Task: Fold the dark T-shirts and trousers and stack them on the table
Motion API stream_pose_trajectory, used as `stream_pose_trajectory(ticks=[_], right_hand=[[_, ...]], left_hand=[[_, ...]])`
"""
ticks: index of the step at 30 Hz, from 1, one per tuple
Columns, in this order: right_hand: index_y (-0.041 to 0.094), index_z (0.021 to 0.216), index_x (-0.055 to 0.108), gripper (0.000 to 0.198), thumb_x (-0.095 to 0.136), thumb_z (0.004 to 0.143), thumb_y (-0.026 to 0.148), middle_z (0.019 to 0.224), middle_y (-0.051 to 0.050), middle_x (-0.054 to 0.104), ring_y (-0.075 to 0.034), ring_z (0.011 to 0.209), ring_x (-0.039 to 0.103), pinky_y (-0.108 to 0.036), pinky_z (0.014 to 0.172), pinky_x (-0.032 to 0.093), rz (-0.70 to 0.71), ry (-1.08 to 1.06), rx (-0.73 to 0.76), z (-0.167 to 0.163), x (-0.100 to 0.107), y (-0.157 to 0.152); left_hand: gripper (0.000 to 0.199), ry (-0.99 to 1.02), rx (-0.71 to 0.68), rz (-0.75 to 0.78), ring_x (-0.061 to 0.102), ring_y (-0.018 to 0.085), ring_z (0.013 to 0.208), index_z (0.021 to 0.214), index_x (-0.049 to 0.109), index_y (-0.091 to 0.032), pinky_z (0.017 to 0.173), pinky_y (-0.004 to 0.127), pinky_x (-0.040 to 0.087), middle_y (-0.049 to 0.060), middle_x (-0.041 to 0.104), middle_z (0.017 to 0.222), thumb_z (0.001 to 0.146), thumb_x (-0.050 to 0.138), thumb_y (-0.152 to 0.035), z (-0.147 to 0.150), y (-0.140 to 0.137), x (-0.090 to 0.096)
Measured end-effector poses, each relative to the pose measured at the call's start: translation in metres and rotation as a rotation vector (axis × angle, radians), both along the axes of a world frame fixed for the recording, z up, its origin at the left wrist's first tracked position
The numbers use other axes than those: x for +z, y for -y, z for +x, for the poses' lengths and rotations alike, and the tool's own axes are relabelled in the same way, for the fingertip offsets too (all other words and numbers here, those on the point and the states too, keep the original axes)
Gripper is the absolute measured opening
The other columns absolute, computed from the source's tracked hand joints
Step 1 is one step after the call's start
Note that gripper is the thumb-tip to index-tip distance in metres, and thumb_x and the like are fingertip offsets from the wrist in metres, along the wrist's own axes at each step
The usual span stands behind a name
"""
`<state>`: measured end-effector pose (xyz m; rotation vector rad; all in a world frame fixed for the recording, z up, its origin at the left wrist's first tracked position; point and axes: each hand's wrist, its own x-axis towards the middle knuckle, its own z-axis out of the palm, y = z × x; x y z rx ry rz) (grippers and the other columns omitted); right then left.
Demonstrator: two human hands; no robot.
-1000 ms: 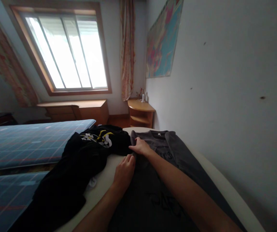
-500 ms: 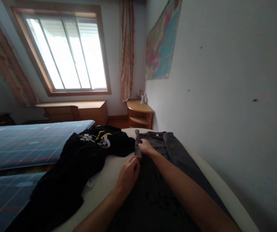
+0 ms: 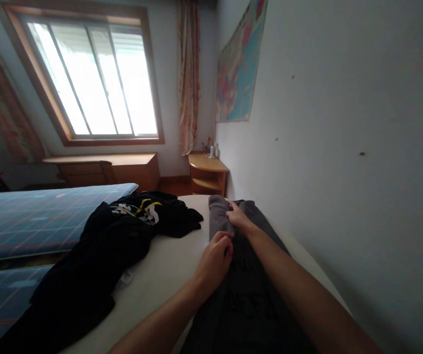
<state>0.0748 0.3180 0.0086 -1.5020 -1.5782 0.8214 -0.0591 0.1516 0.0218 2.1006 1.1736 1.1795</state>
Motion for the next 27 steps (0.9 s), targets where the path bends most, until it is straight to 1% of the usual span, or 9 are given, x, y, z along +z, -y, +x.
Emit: stream_pose_trajectory(ticks=[3, 6, 9, 11, 14, 18, 23, 25, 27], right_hand=[[0.014, 0.138, 0.056, 0.072, 0.049, 0.067, 0.003, 0.127, -0.010, 0.068, -0.020, 0.113, 0.064, -0.029, 0.100, 0.048, -0.024, 0.011, 0.035, 0.015, -0.011, 0.004], [0.011, 0.126, 0.066, 0.062, 0.049, 0.067, 0.002, 0.120, -0.011, 0.071, -0.021, 0.110, 0.067, -0.031, 0.101, 0.048, -0.049, 0.026, 0.071, 0.028, -0.019, 0.007], [0.012, 0.126, 0.067, 0.061, 0.049, 0.069, 0.002, 0.124, -0.011, 0.070, -0.020, 0.115, 0.065, -0.030, 0.103, 0.046, -0.037, 0.039, 0.080, 0.037, -0.020, 0.005], [0.012, 0.127, 0.066, 0.062, 0.050, 0.069, 0.001, 0.127, -0.011, 0.069, -0.020, 0.117, 0.064, -0.029, 0.103, 0.046, -0.022, 0.053, 0.082, 0.041, -0.019, 0.003], [0.012, 0.127, 0.066, 0.063, 0.054, 0.067, 0.001, 0.121, -0.011, 0.071, -0.020, 0.110, 0.067, -0.028, 0.100, 0.048, -0.006, 0.086, 0.085, 0.044, -0.020, 0.003], [0.012, 0.127, 0.066, 0.058, 0.063, 0.069, 0.008, 0.103, -0.008, 0.076, -0.020, 0.097, 0.070, -0.028, 0.090, 0.052, 0.013, 0.150, 0.059, 0.047, -0.021, 0.010], [0.015, 0.117, 0.069, 0.042, 0.067, 0.075, 0.018, 0.096, -0.008, 0.075, -0.022, 0.089, 0.069, -0.031, 0.084, 0.051, 0.045, 0.291, 0.012, 0.061, -0.013, 0.032], [0.016, 0.108, 0.072, 0.033, 0.069, 0.077, 0.028, 0.093, -0.009, 0.074, -0.024, 0.088, 0.069, -0.034, 0.082, 0.049, 0.041, 0.358, 0.011, 0.068, -0.009, 0.044], [0.018, 0.100, 0.073, 0.032, 0.071, 0.077, 0.039, 0.089, -0.010, 0.074, -0.027, 0.086, 0.068, -0.036, 0.081, 0.048, 0.018, 0.412, 0.030, 0.072, -0.007, 0.056]], left_hand=[[0.021, -0.053, -0.032, -0.060, 0.062, 0.017, 0.105, 0.075, 0.052, -0.021, 0.092, 0.027, 0.048, 0.005, 0.062, 0.120, 0.080, 0.048, -0.001, 0.013, 0.002, -0.011], [0.019, -0.194, -0.014, -0.132, 0.061, 0.019, 0.108, 0.088, 0.056, -0.022, 0.094, 0.029, 0.048, 0.006, 0.059, 0.124, 0.078, 0.055, -0.005, 0.019, 0.010, -0.021], [0.034, -0.404, 0.054, -0.203, 0.062, 0.025, 0.104, 0.109, 0.056, -0.020, 0.090, 0.034, 0.049, 0.009, 0.059, 0.120, 0.077, 0.058, -0.010, 0.019, 0.021, -0.022], [0.038, -0.480, 0.060, -0.253, 0.064, 0.025, 0.099, 0.114, 0.055, -0.020, 0.086, 0.035, 0.049, 0.009, 0.062, 0.114, 0.079, 0.052, -0.008, 0.020, 0.026, -0.017], [0.037, -0.458, 0.038, -0.281, 0.065, 0.023, 0.098, 0.112, 0.056, -0.021, 0.086, 0.031, 0.048, 0.006, 0.064, 0.112, 0.080, 0.047, -0.006, 0.024, 0.029, -0.007], [0.035, -0.409, 0.036, -0.301, 0.064, 0.025, 0.105, 0.116, 0.055, -0.021, 0.091, 0.033, 0.047, 0.007, 0.065, 0.116, 0.082, 0.052, -0.014, 0.028, 0.035, 0.000], [0.050, -0.445, 0.003, -0.381, 0.063, 0.031, 0.110, 0.130, 0.052, -0.020, 0.093, 0.040, 0.048, 0.012, 0.060, 0.130, 0.080, 0.058, -0.022, 0.017, 0.059, -0.007], [0.055, -0.426, 0.001, -0.394, 0.064, 0.032, 0.109, 0.133, 0.051, -0.020, 0.094, 0.042, 0.049, 0.013, 0.061, 0.130, 0.079, 0.059, -0.023, 0.009, 0.069, -0.011], [0.058, -0.403, -0.014, -0.403, 0.064, 0.033, 0.110, 0.135, 0.050, -0.020, 0.095, 0.043, 0.049, 0.013, 0.062, 0.129, 0.077, 0.060, -0.023, 0.000, 0.078, -0.014]])
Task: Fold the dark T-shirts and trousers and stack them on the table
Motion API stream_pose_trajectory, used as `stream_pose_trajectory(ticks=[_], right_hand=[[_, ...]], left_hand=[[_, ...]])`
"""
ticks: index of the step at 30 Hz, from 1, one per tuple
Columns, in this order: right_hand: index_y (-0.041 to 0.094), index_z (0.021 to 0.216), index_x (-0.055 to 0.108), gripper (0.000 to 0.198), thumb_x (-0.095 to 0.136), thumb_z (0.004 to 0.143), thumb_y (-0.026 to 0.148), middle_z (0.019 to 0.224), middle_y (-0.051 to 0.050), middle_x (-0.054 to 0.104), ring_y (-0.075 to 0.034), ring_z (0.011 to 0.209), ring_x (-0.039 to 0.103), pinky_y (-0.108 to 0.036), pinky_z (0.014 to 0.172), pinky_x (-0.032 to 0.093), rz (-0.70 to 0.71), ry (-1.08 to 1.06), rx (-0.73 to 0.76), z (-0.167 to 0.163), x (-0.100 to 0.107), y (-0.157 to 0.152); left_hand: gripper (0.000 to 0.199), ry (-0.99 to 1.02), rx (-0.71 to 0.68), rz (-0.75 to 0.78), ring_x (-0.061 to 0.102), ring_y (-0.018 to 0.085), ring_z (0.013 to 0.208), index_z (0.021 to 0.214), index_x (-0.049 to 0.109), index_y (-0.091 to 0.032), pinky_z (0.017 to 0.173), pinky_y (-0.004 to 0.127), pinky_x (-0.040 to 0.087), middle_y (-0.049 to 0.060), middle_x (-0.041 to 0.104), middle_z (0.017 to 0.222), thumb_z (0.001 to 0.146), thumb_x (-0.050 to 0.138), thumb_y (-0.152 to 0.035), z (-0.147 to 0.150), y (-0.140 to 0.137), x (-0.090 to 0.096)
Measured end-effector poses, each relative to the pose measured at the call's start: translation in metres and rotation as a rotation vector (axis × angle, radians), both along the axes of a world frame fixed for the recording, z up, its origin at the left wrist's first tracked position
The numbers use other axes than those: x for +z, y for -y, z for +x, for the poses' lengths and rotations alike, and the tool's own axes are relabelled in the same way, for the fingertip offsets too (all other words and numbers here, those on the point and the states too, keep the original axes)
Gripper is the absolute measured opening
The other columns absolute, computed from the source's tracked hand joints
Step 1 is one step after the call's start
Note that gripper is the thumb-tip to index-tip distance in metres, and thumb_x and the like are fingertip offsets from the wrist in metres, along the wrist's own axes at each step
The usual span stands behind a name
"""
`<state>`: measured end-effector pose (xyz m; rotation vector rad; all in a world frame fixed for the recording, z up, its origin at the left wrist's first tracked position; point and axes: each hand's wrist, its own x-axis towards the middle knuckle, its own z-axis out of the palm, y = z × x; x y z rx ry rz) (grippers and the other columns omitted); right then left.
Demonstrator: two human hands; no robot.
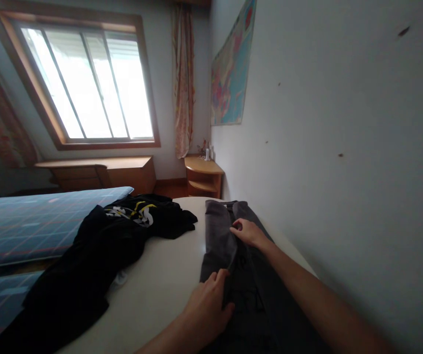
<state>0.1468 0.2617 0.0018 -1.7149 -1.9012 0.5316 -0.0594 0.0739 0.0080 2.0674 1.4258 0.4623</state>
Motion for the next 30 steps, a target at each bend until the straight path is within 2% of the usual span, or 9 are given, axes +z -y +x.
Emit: stream_pose_trajectory(ticks=[3, 10, 13, 18, 22, 24, 27, 29, 30], right_hand=[[0.020, 0.102, 0.073, 0.036, 0.073, 0.075, 0.044, 0.081, -0.006, 0.074, -0.027, 0.083, 0.068, -0.039, 0.082, 0.045, -0.044, 0.037, 0.050, 0.001, -0.001, 0.018], [0.016, 0.129, 0.060, 0.052, 0.063, 0.077, 0.022, 0.075, 0.001, 0.068, -0.017, 0.071, 0.062, -0.029, 0.071, 0.044, -0.047, -0.045, 0.164, 0.003, -0.010, 0.032], [0.012, 0.125, 0.061, 0.046, 0.061, 0.080, 0.025, 0.076, 0.000, 0.065, -0.015, 0.068, 0.059, -0.027, 0.066, 0.043, -0.018, -0.087, 0.173, 0.009, -0.013, 0.033], [0.016, 0.118, 0.066, 0.040, 0.062, 0.085, 0.038, 0.085, -0.003, 0.066, -0.018, 0.078, 0.061, -0.030, 0.075, 0.046, 0.066, -0.092, 0.206, 0.014, -0.023, 0.045], [0.020, 0.112, 0.070, 0.033, 0.058, 0.088, 0.040, 0.085, -0.004, 0.065, -0.020, 0.083, 0.061, -0.033, 0.080, 0.047, 0.175, -0.035, 0.181, 0.011, -0.028, 0.056], [0.021, 0.112, 0.071, 0.032, 0.058, 0.088, 0.038, 0.086, -0.005, 0.066, -0.021, 0.085, 0.061, -0.033, 0.082, 0.047, 0.188, -0.020, 0.173, 0.009, -0.029, 0.059], [0.020, 0.108, 0.072, 0.028, 0.057, 0.088, 0.034, 0.093, -0.007, 0.069, -0.022, 0.093, 0.061, -0.035, 0.089, 0.046, 0.244, -0.018, 0.196, 0.008, -0.027, 0.061], [0.020, 0.105, 0.073, 0.026, 0.057, 0.089, 0.033, 0.100, -0.008, 0.070, -0.023, 0.100, 0.060, -0.036, 0.095, 0.044, 0.293, -0.027, 0.223, 0.008, -0.026, 0.062], [0.020, 0.104, 0.074, 0.025, 0.057, 0.089, 0.032, 0.102, -0.008, 0.070, -0.023, 0.103, 0.059, -0.037, 0.098, 0.043, 0.309, -0.032, 0.230, 0.009, -0.026, 0.062]], left_hand=[[0.061, 0.032, -0.038, -0.009, 0.063, 0.032, 0.113, 0.136, 0.048, -0.020, 0.098, 0.043, 0.048, 0.012, 0.064, 0.129, 0.076, 0.059, -0.020, -0.009, 0.007, -0.003], [0.055, 0.085, -0.057, -0.004, 0.062, 0.028, 0.116, 0.128, 0.053, -0.025, 0.101, 0.040, 0.047, 0.006, 0.065, 0.129, 0.074, 0.056, -0.013, -0.002, 0.013, 0.002], [0.061, 0.101, -0.083, -0.043, 0.061, 0.029, 0.118, 0.134, 0.051, -0.025, 0.103, 0.042, 0.047, 0.007, 0.062, 0.134, 0.074, 0.061, -0.017, 0.000, 0.024, 0.013], [0.085, -0.030, -0.251, -0.234, 0.057, 0.038, 0.124, 0.146, 0.046, -0.025, 0.105, 0.049, 0.045, 0.013, 0.056, 0.142, 0.068, 0.079, -0.027, -0.004, 0.041, 0.029], [0.077, -0.085, -0.415, -0.289, 0.057, 0.037, 0.126, 0.146, 0.047, -0.026, 0.104, 0.050, 0.045, 0.014, 0.058, 0.140, 0.074, 0.072, -0.019, -0.009, 0.046, 0.040], [0.065, -0.044, -0.507, -0.346, 0.061, 0.034, 0.122, 0.145, 0.049, -0.029, 0.099, 0.046, 0.048, 0.011, 0.063, 0.135, 0.082, 0.065, -0.024, -0.012, 0.046, 0.046], [0.052, 0.101, -0.583, -0.573, 0.069, 0.027, 0.106, 0.145, 0.047, -0.028, 0.081, 0.036, 0.054, 0.008, 0.069, 0.127, 0.094, 0.049, -0.038, -0.016, 0.041, 0.048], [0.047, 0.179, -0.478, -0.618, 0.072, 0.022, 0.090, 0.142, 0.047, -0.024, 0.067, 0.030, 0.053, 0.008, 0.073, 0.117, 0.098, 0.037, -0.036, -0.018, 0.031, 0.041], [0.043, 0.186, -0.372, -0.527, 0.072, 0.021, 0.084, 0.138, 0.050, -0.023, 0.065, 0.029, 0.052, 0.008, 0.075, 0.111, 0.098, 0.036, -0.033, -0.018, 0.024, 0.036]])
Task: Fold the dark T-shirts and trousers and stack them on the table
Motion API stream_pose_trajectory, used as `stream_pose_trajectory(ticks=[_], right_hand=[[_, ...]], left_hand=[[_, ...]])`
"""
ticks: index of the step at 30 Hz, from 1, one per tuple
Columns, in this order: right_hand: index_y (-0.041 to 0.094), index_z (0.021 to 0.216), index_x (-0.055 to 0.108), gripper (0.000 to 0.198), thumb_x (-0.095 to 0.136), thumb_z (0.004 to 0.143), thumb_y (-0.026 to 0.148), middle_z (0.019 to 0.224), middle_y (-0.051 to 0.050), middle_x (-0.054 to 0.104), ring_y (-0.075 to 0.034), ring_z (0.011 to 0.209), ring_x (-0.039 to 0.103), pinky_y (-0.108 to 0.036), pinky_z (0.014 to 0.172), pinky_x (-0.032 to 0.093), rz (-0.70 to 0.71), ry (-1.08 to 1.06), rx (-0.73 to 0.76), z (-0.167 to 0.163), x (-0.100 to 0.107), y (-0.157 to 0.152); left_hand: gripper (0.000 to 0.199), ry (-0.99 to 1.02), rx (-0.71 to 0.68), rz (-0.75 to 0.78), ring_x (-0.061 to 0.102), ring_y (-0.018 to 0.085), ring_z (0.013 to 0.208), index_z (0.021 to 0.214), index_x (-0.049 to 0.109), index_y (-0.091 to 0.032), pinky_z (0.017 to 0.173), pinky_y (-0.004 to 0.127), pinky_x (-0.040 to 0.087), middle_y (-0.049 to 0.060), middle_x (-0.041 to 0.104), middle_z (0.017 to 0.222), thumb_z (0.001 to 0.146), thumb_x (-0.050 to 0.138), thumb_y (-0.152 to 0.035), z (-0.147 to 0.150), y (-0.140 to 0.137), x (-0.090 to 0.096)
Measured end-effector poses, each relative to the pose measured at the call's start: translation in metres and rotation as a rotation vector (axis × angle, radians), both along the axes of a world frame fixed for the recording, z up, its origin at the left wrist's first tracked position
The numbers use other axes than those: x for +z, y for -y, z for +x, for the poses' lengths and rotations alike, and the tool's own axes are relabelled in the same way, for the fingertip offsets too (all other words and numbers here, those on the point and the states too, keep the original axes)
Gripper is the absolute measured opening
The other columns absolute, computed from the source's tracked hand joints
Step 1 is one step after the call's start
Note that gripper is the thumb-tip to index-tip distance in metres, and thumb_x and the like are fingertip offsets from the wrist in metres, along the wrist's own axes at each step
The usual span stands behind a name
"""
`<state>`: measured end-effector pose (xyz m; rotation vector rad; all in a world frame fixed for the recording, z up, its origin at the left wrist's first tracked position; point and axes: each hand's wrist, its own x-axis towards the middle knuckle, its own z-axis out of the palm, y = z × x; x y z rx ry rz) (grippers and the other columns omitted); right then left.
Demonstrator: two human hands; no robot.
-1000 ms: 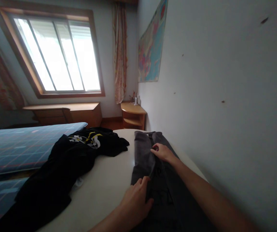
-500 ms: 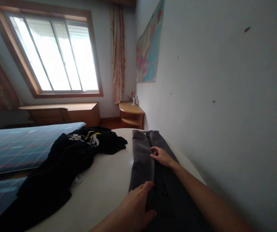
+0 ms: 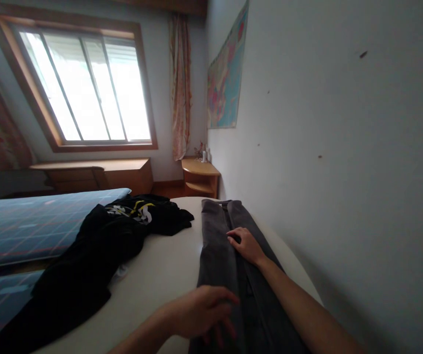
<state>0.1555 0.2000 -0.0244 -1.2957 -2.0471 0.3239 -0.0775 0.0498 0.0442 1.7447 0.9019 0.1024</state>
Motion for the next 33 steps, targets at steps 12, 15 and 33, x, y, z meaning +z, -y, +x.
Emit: stream_pose_trajectory(ticks=[12, 15, 33], right_hand=[[0.023, 0.106, 0.075, 0.027, 0.059, 0.091, 0.039, 0.112, -0.009, 0.068, -0.025, 0.112, 0.056, -0.038, 0.103, 0.040, 0.061, 0.133, -0.095, -0.001, -0.002, 0.001], [0.024, 0.119, 0.071, 0.038, 0.061, 0.089, 0.046, 0.128, -0.011, 0.062, -0.028, 0.122, 0.052, -0.041, 0.108, 0.037, 0.067, 0.185, -0.222, -0.001, -0.003, 0.002], [0.015, 0.130, 0.065, 0.057, 0.052, 0.093, 0.056, 0.141, -0.016, 0.054, -0.029, 0.134, 0.045, -0.039, 0.114, 0.032, -0.064, 0.248, -0.231, -0.021, -0.006, -0.008]], left_hand=[[0.046, -0.379, 0.592, 0.879, 0.060, 0.032, 0.112, 0.142, 0.053, -0.023, 0.096, 0.043, 0.044, 0.014, 0.067, 0.123, 0.098, 0.047, -0.034, 0.006, -0.077, -0.048], [0.042, -0.370, 0.637, 0.874, 0.058, 0.032, 0.117, 0.138, 0.059, -0.023, 0.099, 0.044, 0.043, 0.015, 0.064, 0.130, 0.099, 0.047, -0.032, 0.014, -0.093, -0.052], [0.043, -0.372, 0.614, 0.821, 0.063, 0.023, 0.113, 0.119, 0.069, -0.024, 0.090, 0.029, 0.045, 0.005, 0.064, 0.133, 0.090, 0.042, -0.008, -0.001, -0.128, -0.056]])
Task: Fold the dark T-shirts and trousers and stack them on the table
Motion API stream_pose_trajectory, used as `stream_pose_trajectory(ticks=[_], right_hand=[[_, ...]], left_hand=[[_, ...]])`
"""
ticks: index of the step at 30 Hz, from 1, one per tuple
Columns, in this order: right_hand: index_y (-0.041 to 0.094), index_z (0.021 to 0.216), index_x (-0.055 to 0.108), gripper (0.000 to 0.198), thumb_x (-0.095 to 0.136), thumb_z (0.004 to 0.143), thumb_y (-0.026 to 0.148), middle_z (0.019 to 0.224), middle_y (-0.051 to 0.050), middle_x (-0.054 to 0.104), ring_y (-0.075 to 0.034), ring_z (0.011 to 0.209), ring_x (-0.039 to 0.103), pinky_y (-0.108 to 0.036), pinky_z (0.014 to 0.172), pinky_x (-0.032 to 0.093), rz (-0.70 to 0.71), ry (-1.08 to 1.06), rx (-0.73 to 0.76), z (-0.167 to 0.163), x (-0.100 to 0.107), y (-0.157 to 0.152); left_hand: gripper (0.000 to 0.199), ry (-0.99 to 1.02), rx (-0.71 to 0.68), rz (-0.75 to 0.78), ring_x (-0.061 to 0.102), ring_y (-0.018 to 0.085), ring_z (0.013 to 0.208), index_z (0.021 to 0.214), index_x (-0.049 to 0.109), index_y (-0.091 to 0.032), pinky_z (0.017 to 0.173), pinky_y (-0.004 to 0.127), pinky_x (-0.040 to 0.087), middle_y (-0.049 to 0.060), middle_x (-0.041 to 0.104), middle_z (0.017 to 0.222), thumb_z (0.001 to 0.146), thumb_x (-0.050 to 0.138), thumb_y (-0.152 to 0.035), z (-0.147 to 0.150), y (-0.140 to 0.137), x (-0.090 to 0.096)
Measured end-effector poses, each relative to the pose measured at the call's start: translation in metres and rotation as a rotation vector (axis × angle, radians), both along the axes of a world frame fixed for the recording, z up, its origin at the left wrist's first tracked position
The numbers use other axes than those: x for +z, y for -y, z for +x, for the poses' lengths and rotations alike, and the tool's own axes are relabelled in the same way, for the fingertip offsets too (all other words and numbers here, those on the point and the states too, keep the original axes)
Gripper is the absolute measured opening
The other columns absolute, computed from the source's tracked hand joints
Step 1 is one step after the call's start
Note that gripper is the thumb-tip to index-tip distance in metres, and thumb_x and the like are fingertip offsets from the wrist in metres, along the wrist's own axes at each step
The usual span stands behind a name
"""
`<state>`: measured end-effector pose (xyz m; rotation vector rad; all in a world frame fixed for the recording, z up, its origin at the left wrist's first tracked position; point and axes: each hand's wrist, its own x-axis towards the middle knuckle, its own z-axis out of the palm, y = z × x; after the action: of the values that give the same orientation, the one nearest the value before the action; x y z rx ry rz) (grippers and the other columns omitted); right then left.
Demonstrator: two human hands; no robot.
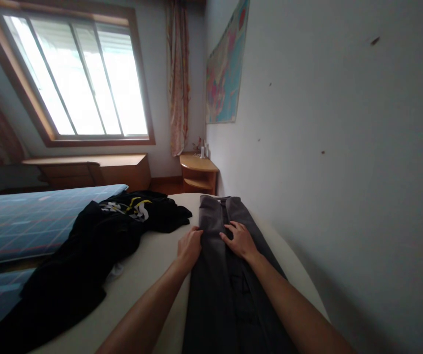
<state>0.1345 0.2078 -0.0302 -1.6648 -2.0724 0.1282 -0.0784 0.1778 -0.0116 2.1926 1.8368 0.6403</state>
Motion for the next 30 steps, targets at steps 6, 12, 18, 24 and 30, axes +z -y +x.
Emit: stream_pose_trajectory(ticks=[6, 12, 18, 24, 30], right_hand=[[0.017, 0.131, 0.062, 0.044, 0.041, 0.100, 0.039, 0.137, -0.012, 0.059, -0.023, 0.128, 0.051, -0.034, 0.110, 0.035, -0.015, 0.027, -0.156, 0.017, 0.008, -0.010], [0.010, 0.130, 0.061, 0.043, 0.047, 0.091, 0.021, 0.121, -0.022, 0.063, -0.032, 0.112, 0.060, -0.043, 0.097, 0.044, -0.043, 0.054, -0.419, 0.064, 0.011, -0.010], [0.018, 0.123, 0.069, 0.043, 0.045, 0.088, 0.011, 0.119, -0.013, 0.064, -0.022, 0.108, 0.062, -0.030, 0.100, 0.043, -0.041, 0.060, -0.292, 0.066, 0.004, -0.011], [0.015, 0.125, 0.069, 0.047, 0.042, 0.088, 0.008, 0.122, -0.014, 0.064, -0.022, 0.110, 0.062, -0.028, 0.101, 0.043, -0.019, 0.029, -0.274, 0.048, -0.005, -0.023], [0.014, 0.131, 0.065, 0.047, 0.040, 0.092, 0.011, 0.127, -0.014, 0.062, -0.022, 0.113, 0.061, -0.027, 0.102, 0.043, -0.006, 0.020, -0.209, 0.026, -0.004, -0.041]], left_hand=[[0.038, -0.044, 0.006, -0.016, 0.065, 0.022, 0.108, 0.117, 0.070, -0.024, 0.087, 0.029, 0.045, 0.005, 0.066, 0.128, 0.093, 0.043, -0.011, -0.004, -0.008, -0.003], [0.042, -0.058, 0.032, -0.008, 0.063, 0.021, 0.112, 0.129, 0.061, -0.024, 0.091, 0.029, 0.045, 0.006, 0.062, 0.133, 0.097, 0.039, -0.012, -0.003, -0.002, -0.005], [0.045, -0.082, 0.011, -0.019, 0.061, 0.021, 0.115, 0.124, 0.063, -0.024, 0.091, 0.027, 0.041, 0.005, 0.062, 0.132, 0.090, 0.041, -0.004, 0.001, 0.001, 0.002], [0.038, -0.109, 0.028, -0.044, 0.061, 0.021, 0.112, 0.119, 0.065, -0.023, 0.090, 0.027, 0.041, 0.006, 0.063, 0.131, 0.092, 0.042, -0.009, -0.014, -0.004, 0.011], [0.035, -0.121, 0.055, -0.055, 0.061, 0.022, 0.111, 0.115, 0.067, -0.024, 0.088, 0.027, 0.041, 0.006, 0.065, 0.128, 0.093, 0.043, -0.013, -0.038, -0.017, 0.019]])
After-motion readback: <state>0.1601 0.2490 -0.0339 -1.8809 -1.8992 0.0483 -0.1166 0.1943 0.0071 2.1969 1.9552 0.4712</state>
